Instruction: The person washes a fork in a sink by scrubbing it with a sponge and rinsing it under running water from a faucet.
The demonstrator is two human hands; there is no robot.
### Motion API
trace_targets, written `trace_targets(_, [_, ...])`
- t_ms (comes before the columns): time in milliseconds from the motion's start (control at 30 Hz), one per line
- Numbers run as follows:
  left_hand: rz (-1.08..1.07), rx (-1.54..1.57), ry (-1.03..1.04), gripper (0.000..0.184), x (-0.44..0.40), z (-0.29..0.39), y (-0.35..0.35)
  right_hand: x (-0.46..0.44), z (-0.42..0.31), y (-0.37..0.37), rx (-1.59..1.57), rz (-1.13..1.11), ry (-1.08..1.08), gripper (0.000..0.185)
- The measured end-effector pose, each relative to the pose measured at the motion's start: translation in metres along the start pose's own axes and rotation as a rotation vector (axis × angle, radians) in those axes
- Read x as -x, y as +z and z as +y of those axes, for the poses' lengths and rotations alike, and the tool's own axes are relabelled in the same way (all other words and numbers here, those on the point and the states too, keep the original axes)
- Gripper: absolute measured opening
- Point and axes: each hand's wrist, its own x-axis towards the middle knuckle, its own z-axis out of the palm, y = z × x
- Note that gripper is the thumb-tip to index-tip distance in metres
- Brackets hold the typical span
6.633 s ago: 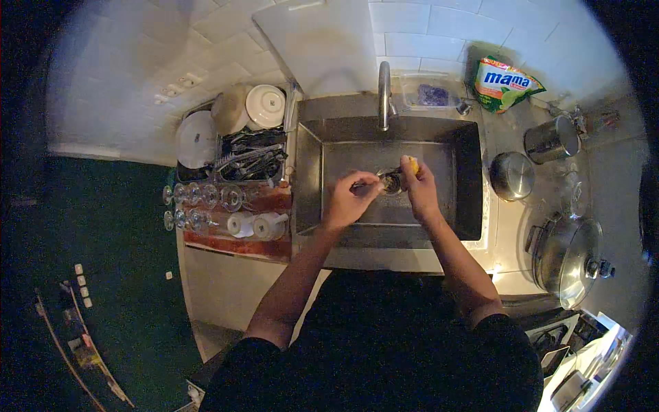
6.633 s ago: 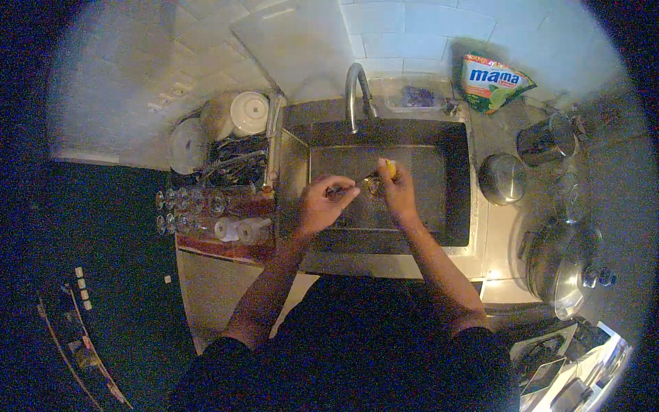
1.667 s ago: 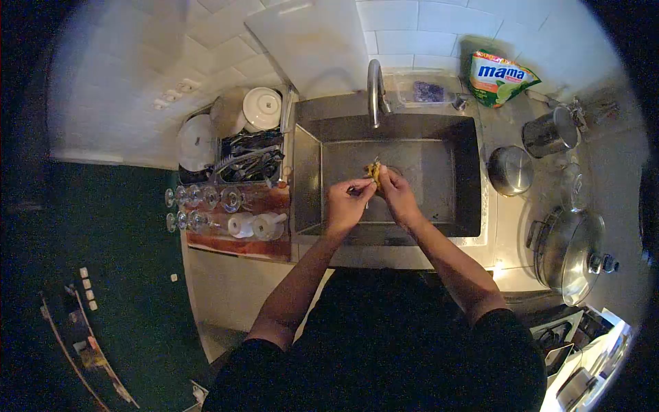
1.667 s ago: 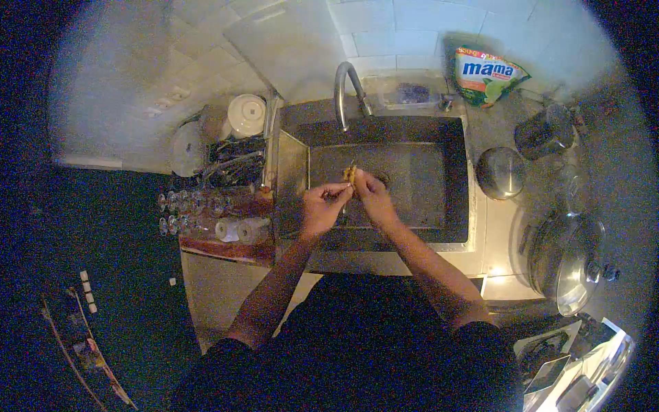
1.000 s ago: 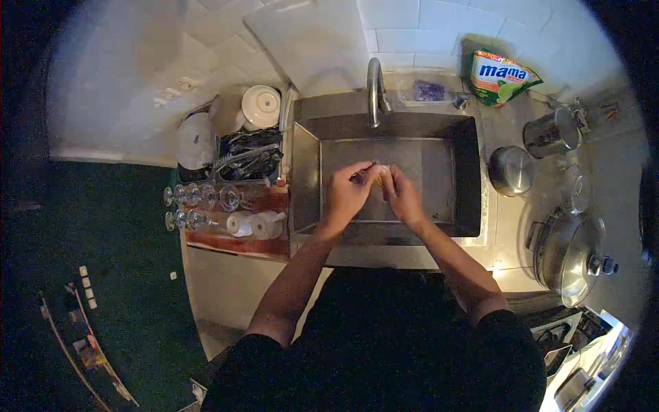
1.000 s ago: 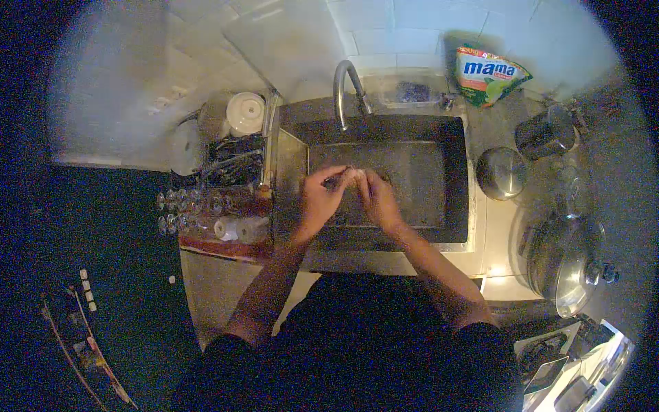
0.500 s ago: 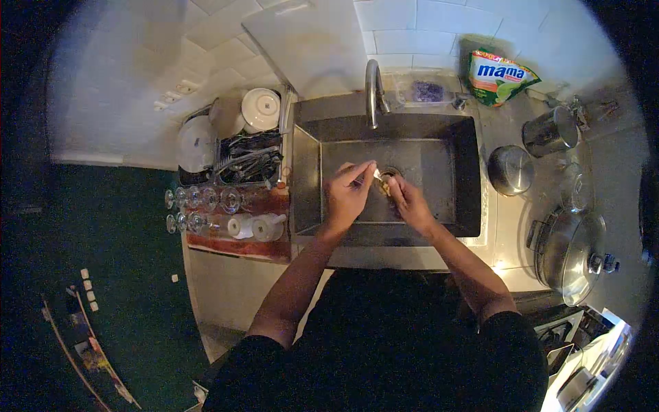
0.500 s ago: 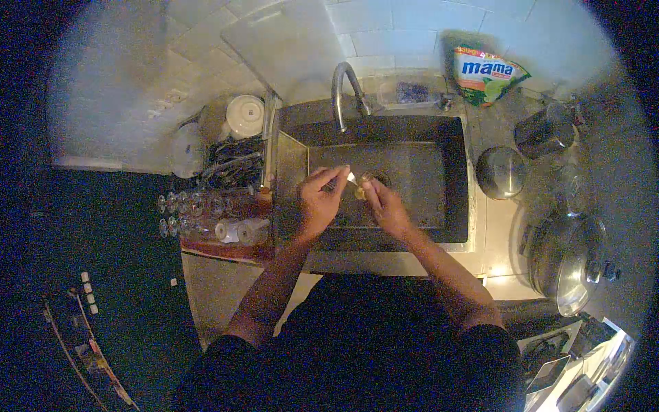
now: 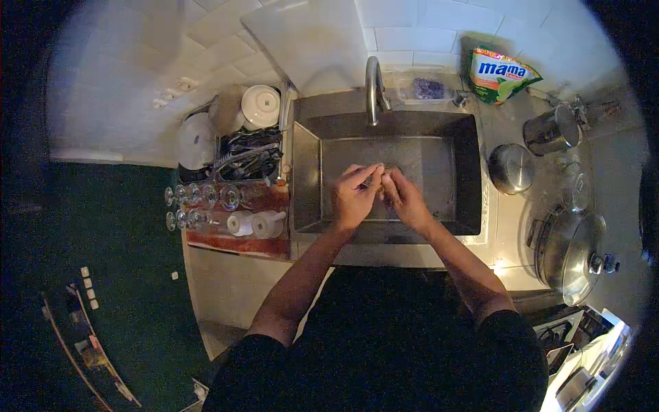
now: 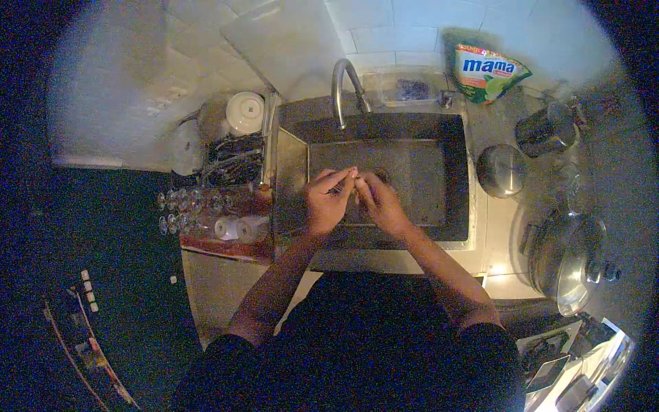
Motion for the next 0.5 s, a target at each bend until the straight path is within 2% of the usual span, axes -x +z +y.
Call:
trace_targets(167, [-0.024, 0.007, -0.018, 0.017, 0.0, 0.002, -0.003, 0.001, 0.003, -0.001, 0.064, -0.004, -0.059, 0.032])
trace_targets(367, [0.009, 0.029, 0.024, 0.016, 0.001, -0.004, 0.002, 0.004, 0.005, 0.002, 0.025, 0.005, 0.037, 0.03])
trace_targets(500, [0.004, -0.007, -0.009, 0.016, 0.0, 0.0, -0.002, 0.005, 0.002, 0.003, 0.088, 0.047, -0.025, 0.029])
